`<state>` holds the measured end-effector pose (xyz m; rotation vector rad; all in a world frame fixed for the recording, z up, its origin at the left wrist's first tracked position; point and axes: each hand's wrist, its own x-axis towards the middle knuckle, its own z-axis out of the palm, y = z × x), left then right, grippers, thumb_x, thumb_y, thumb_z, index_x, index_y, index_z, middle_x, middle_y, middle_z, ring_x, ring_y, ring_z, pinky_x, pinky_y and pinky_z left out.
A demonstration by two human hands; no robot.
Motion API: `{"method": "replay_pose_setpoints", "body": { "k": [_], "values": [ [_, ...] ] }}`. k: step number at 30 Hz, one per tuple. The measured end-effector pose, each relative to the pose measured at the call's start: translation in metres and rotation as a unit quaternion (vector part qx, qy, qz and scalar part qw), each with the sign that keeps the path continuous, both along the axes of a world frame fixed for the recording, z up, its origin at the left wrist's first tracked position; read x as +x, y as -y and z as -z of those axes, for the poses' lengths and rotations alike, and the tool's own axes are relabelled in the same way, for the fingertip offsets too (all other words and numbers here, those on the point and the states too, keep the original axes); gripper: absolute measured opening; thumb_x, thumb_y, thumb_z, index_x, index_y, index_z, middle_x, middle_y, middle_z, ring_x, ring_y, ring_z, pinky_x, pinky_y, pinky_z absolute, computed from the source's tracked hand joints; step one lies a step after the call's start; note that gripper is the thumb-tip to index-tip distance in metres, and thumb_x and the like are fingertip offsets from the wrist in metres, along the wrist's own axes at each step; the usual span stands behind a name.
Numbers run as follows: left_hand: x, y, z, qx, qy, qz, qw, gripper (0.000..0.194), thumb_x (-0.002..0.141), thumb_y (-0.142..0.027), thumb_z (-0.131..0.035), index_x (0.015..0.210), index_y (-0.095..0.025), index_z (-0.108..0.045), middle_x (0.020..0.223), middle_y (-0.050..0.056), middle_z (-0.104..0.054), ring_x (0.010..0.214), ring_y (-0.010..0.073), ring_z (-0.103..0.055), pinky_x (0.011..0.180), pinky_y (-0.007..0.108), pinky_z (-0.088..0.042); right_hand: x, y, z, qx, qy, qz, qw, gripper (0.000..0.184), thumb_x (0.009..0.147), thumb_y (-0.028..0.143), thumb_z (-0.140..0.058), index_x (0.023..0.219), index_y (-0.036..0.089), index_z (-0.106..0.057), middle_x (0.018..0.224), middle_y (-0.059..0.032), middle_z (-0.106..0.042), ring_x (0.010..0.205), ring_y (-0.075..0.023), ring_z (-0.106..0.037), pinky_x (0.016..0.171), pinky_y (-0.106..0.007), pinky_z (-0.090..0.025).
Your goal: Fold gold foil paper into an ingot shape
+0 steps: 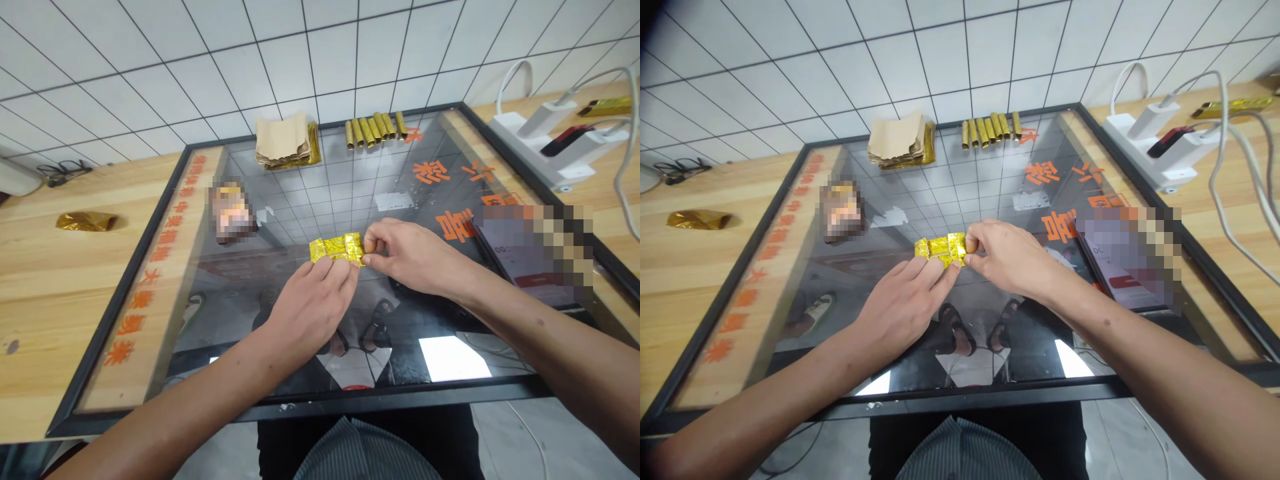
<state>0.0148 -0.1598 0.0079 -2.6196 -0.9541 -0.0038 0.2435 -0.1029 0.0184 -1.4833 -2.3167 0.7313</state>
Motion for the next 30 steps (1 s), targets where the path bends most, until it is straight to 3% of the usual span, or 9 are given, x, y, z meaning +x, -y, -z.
{"method": "replay_pose_setpoints", "body": {
  "k": [5, 10, 14, 20, 25, 30],
  "values": [
    [0.000, 0.001, -0.003, -0.008, 0.001, -0.002, 1.000, 0.035, 0.106, -0.012, -0.049, 0.138, -0.008, -0.062, 0.101, 0.008, -0.062, 0.093, 0.0250, -0.059, 0.071, 0.039, -0.049, 0.005, 0.004, 0.000, 0.040, -0.046, 0.004, 0.998, 0.007, 0.092, 0.019, -0.065, 0.097, 0.024, -0.067, 0.099, -0.0020, -0.075, 0.087, -0.0200, -0.068, 0.074, -0.033, -0.047],
    [0.001, 0.001, -0.003, -0.024, 0.009, -0.013, 1.000, 0.037, 0.107, -0.014, -0.049, 0.141, -0.008, -0.061, 0.105, 0.009, -0.063, 0.095, 0.0255, -0.059, 0.074, 0.039, -0.050, -0.001, 0.027, -0.010, 0.154, -0.100, -0.056, 0.981, 0.043, 0.095, 0.005, -0.047, 0.129, 0.023, -0.066, 0.124, -0.0062, -0.078, 0.113, -0.0238, -0.074, 0.095, -0.038, -0.058],
    [0.001, 0.001, 0.000, -0.015, 0.015, -0.022, 1.000, 0.041, 0.108, -0.014, -0.043, 0.146, -0.008, -0.058, 0.111, 0.011, -0.064, 0.098, 0.0258, -0.060, 0.077, 0.039, -0.050, -0.011, 0.045, -0.010, 0.171, -0.033, -0.094, 0.980, 0.052, 0.094, 0.001, -0.040, 0.138, 0.018, -0.061, 0.131, -0.0118, -0.076, 0.117, -0.0267, -0.075, 0.095, -0.042, -0.061],
    [0.001, 0.002, 0.001, -0.036, 0.032, -0.013, 0.999, 0.039, 0.109, -0.016, -0.043, 0.144, -0.006, -0.057, 0.110, 0.010, -0.064, 0.099, 0.0264, -0.060, 0.079, 0.040, -0.051, -0.014, 0.049, -0.004, 0.185, 0.045, -0.072, 0.979, 0.049, 0.090, 0.001, -0.041, 0.132, 0.016, -0.061, 0.118, -0.0113, -0.080, 0.098, -0.0247, -0.079, 0.079, -0.036, -0.060],
    [-0.001, 0.001, 0.000, -0.067, 0.060, -0.024, 0.996, 0.041, 0.108, -0.016, -0.043, 0.146, -0.006, -0.055, 0.110, 0.011, -0.066, 0.098, 0.0269, -0.061, 0.079, 0.041, -0.053, -0.014, 0.048, -0.002, 0.204, 0.091, -0.064, 0.973, 0.046, 0.088, 0.003, -0.042, 0.128, 0.015, -0.062, 0.094, -0.0060, -0.080, 0.075, -0.0217, -0.075, 0.063, -0.032, -0.051],
    [-0.018, -0.005, -0.006, -0.153, 0.196, -0.037, 0.968, 0.046, 0.098, -0.003, -0.043, 0.138, -0.016, -0.061, 0.118, 0.010, -0.071, 0.107, 0.0256, -0.065, 0.091, 0.041, -0.055, -0.017, 0.051, -0.001, 0.263, 0.138, -0.088, 0.951, 0.044, 0.087, 0.003, -0.043, 0.125, 0.013, -0.065, 0.084, -0.0056, -0.078, 0.067, -0.0220, -0.071, 0.060, -0.033, -0.045]
  ]
}}
